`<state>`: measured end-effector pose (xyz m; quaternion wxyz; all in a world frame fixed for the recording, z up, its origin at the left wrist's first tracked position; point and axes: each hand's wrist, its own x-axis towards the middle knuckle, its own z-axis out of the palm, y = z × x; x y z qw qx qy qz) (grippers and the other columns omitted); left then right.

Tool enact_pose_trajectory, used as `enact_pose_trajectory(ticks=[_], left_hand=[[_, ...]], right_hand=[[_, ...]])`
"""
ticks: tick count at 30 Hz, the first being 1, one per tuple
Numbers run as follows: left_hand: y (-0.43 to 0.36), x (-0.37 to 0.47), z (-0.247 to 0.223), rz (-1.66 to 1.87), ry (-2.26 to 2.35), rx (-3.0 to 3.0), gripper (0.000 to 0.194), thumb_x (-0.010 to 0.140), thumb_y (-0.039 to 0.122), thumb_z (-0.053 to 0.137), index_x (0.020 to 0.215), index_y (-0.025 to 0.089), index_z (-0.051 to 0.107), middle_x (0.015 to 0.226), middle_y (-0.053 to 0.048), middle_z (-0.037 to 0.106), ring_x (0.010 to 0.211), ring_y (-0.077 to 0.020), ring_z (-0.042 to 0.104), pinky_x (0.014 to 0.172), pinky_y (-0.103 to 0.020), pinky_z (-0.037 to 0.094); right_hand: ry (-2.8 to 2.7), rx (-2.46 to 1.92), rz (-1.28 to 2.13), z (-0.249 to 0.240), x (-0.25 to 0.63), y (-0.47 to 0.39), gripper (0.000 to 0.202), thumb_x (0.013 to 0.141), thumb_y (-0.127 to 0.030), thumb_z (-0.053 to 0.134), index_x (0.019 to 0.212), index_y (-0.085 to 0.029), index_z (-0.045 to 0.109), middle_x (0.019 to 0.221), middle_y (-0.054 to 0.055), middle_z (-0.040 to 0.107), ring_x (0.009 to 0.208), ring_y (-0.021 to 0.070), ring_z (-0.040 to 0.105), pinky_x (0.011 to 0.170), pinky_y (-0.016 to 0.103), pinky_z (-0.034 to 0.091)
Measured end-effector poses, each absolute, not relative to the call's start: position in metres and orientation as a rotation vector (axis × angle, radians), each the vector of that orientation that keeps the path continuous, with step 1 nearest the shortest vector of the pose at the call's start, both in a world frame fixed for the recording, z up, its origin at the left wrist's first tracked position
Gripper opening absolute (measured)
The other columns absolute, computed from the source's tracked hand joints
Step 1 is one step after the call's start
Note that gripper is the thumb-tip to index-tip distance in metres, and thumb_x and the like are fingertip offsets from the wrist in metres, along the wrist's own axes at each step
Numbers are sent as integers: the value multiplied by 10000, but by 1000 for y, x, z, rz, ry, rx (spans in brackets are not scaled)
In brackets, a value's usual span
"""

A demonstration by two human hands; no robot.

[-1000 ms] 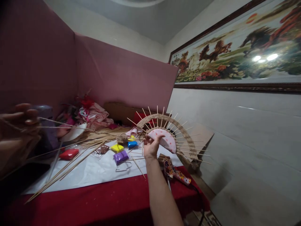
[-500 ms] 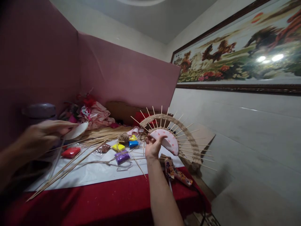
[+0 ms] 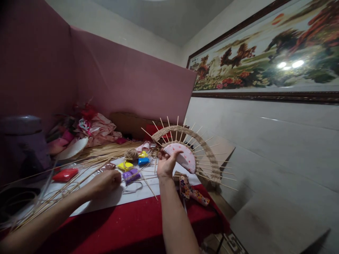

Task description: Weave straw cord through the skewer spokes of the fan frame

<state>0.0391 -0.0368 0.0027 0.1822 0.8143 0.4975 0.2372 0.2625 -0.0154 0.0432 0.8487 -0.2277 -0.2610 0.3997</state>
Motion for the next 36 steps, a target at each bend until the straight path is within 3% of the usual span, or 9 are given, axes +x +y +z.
enact_pose_trajectory(ticks=[4,7,9,13,19,24,27,32,36], left_hand=[[-32,22,10,750,1338,2032,66,639,183,505,624,175,568,585,-11,555,511,-138,469,488,-245,306],[-36,13,15,828,1170,1509,188,657,291,588,787,156,580,533,27,523,368,-67,314,388,-208,197],[-40,10,19,883,1064,1266,241,636,319,654,788,154,566,499,55,475,353,-40,262,375,-189,147],[-47,6,24,880,875,1140,226,652,292,702,740,137,564,509,59,456,393,-27,329,386,-162,195],[-46,2,21,811,789,1120,221,657,183,705,823,112,577,748,-98,689,528,-87,557,465,-168,360],[-46,1,18,794,839,1161,169,746,230,635,853,120,565,732,-103,709,390,-50,462,361,-152,240],[-50,3,22,823,794,1112,148,805,251,568,815,105,591,667,-84,684,417,-48,449,390,-152,279],[-50,2,24,876,795,1009,120,739,233,647,738,114,637,715,-47,636,649,-117,586,509,-180,398],[-45,-2,20,812,733,1081,214,654,165,725,849,117,649,725,-42,623,560,-73,527,484,-170,375]], right_hand=[[-500,-402,825,43,263,-15,571,730,-757,323,691,-206,466,602,-21,507,548,115,495,453,235,347],[-502,-452,793,42,262,-14,560,735,-754,314,698,-215,462,601,-27,493,548,119,485,456,239,349],[-498,-467,783,42,261,-14,538,735,-743,340,707,-220,464,598,-34,488,541,118,479,456,240,348],[-480,-473,766,41,260,-14,508,734,-722,376,730,-225,479,615,-34,504,543,122,485,458,244,346],[-436,-396,738,40,266,-11,470,747,-684,415,725,-221,488,602,-38,498,551,118,487,447,230,323],[-454,-379,667,39,269,-11,445,761,-663,429,722,-220,466,598,-46,478,543,105,466,446,218,313],[-477,-372,632,39,270,-11,430,773,-649,426,718,-224,456,614,-46,465,550,102,455,444,216,310],[-502,-401,588,39,273,-10,444,783,-670,364,736,-239,456,641,-37,469,557,111,451,436,226,314],[-484,-406,563,40,274,-10,442,777,-672,373,720,-239,440,628,-39,455,536,110,429,430,228,309]])
